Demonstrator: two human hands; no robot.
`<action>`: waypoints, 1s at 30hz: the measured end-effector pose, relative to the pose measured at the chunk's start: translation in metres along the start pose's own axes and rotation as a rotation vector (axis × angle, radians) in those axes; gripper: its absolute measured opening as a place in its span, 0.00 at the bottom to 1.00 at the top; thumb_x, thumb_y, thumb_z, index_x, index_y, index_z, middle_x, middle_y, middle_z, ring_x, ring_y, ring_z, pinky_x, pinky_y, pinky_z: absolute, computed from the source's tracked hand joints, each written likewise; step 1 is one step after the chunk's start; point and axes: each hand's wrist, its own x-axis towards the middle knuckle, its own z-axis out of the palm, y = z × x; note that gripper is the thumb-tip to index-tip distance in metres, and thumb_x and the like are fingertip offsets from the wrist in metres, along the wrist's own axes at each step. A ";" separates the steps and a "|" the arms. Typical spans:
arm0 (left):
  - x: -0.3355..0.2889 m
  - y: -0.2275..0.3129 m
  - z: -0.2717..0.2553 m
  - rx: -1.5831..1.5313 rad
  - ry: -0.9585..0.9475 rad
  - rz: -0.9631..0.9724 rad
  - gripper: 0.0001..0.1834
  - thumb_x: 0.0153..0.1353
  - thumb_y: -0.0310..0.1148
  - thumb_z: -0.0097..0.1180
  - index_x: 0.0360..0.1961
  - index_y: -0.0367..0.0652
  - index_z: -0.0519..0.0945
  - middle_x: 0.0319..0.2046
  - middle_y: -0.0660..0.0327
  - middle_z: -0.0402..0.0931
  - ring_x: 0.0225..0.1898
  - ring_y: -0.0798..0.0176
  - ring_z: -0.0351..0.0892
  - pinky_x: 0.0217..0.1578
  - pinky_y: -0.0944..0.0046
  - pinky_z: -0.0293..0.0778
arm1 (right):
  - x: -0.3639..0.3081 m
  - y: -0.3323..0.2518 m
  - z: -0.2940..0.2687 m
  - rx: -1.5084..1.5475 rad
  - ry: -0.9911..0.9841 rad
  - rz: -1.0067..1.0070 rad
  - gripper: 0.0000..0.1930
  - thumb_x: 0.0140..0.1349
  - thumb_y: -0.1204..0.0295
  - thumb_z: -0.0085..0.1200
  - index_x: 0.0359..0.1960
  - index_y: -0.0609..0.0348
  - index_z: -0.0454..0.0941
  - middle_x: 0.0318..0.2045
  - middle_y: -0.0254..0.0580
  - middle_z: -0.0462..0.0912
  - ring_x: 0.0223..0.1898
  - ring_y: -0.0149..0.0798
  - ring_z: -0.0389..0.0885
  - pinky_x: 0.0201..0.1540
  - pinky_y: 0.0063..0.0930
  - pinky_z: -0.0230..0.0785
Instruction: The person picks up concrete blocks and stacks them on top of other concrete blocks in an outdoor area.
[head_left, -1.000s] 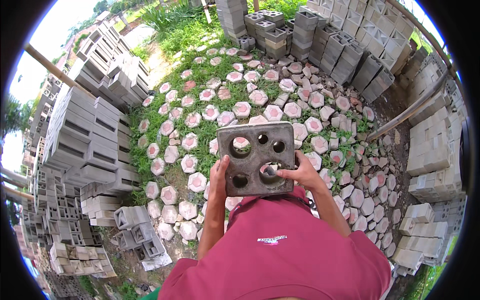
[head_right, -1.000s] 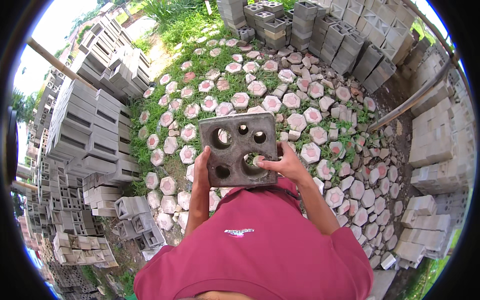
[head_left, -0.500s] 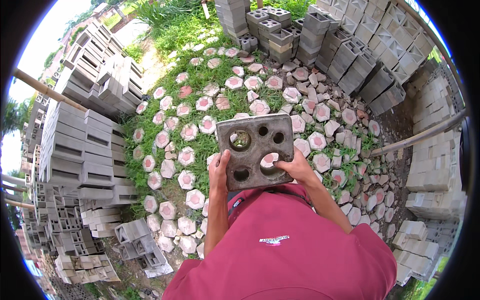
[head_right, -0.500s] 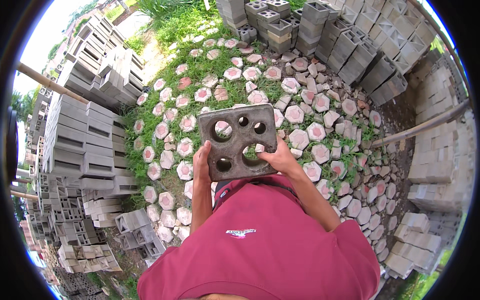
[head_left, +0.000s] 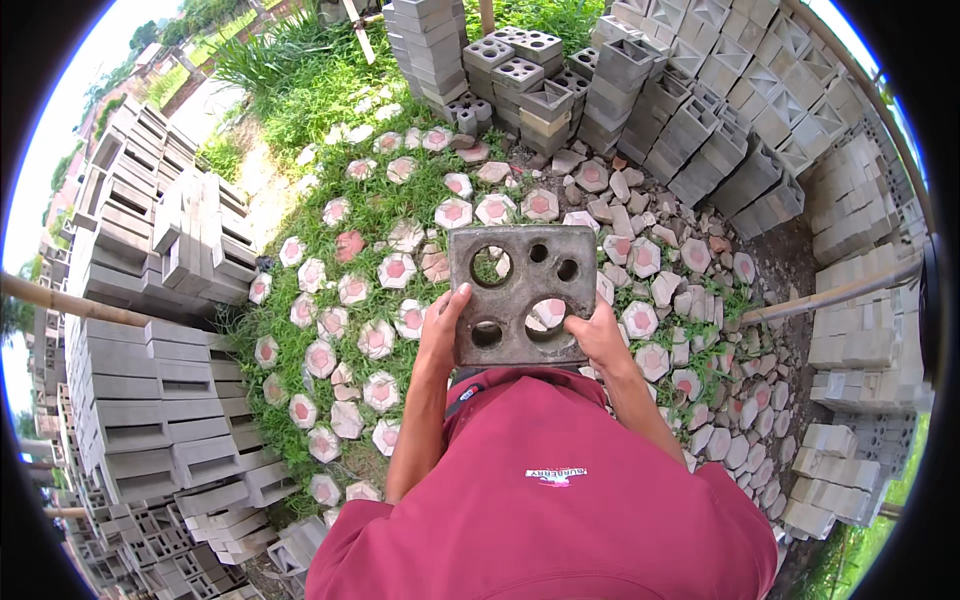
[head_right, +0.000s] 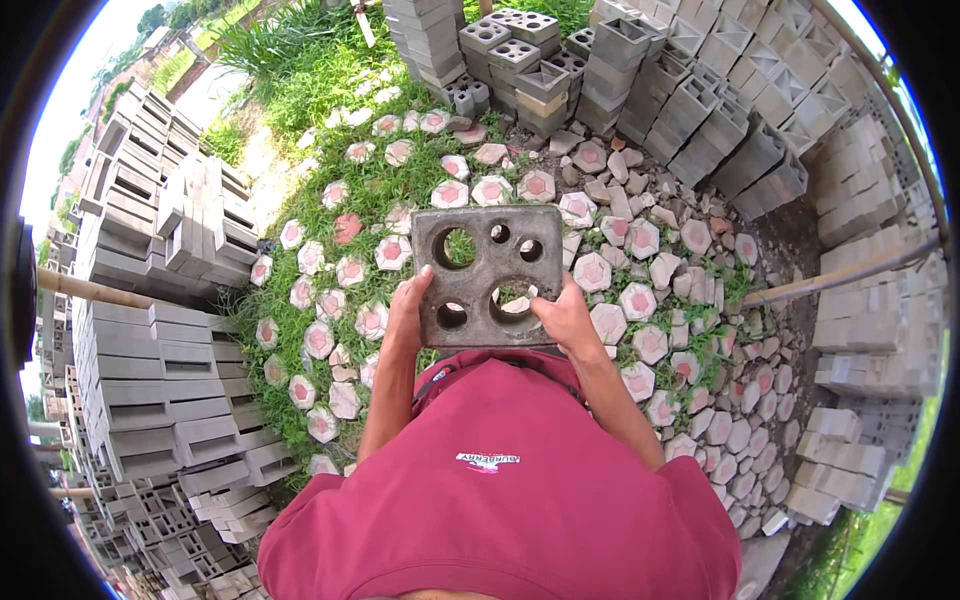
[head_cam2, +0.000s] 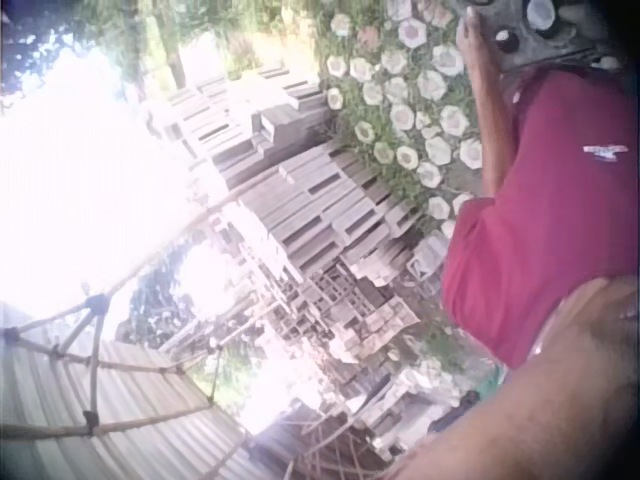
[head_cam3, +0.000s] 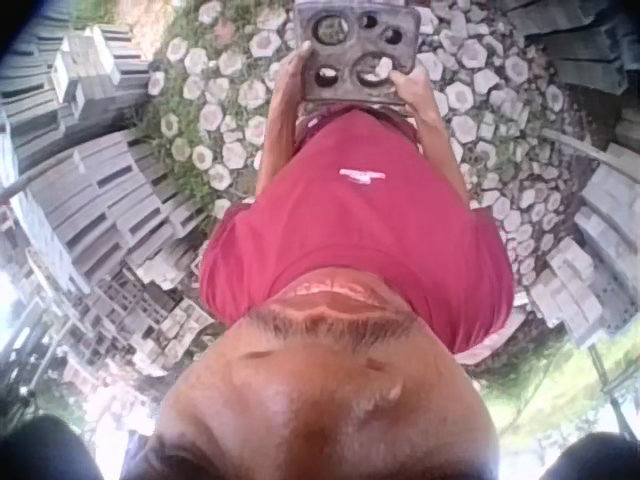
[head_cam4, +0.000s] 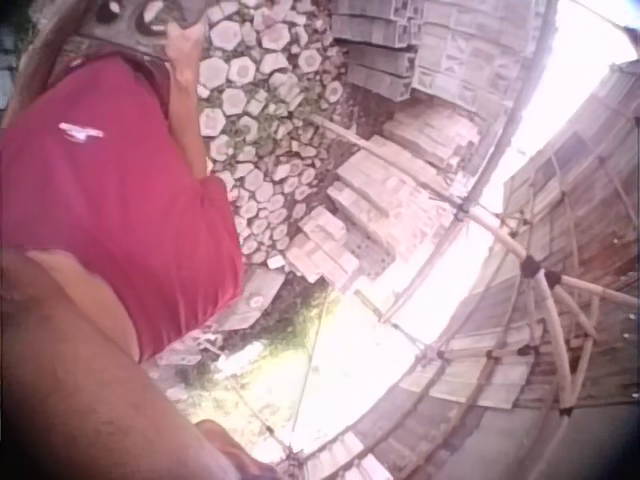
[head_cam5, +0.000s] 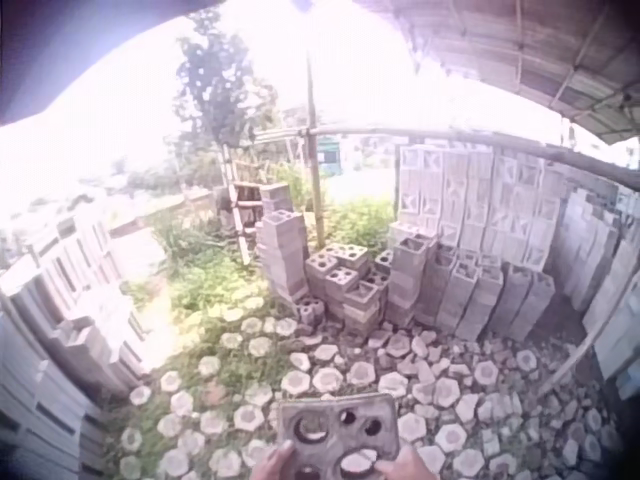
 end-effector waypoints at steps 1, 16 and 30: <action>0.015 0.015 -0.004 0.068 -0.031 -0.036 0.25 0.61 0.46 0.58 0.46 0.31 0.77 0.38 0.57 0.80 0.39 0.66 0.79 0.43 0.66 0.74 | 0.014 0.004 0.008 -0.042 0.019 0.004 0.24 0.48 0.87 0.49 0.52 0.70 0.71 0.42 0.42 0.81 0.41 0.35 0.80 0.46 0.28 0.73; 0.269 0.090 -0.002 0.292 -0.082 0.079 0.33 0.43 0.17 0.54 0.57 0.34 0.69 0.44 0.57 0.78 0.45 0.62 0.78 0.48 0.63 0.74 | 0.287 0.009 0.020 0.011 0.090 0.183 0.18 0.47 0.84 0.50 0.44 0.70 0.74 0.32 0.35 0.79 0.30 0.26 0.75 0.34 0.21 0.68; 0.544 0.190 0.059 0.310 0.066 0.108 0.28 0.41 0.18 0.48 0.50 0.33 0.72 0.38 0.60 0.78 0.36 0.66 0.77 0.39 0.68 0.74 | 0.595 -0.053 0.007 -0.006 -0.009 0.308 0.20 0.52 0.84 0.50 0.50 0.70 0.73 0.41 0.46 0.82 0.39 0.36 0.82 0.43 0.30 0.76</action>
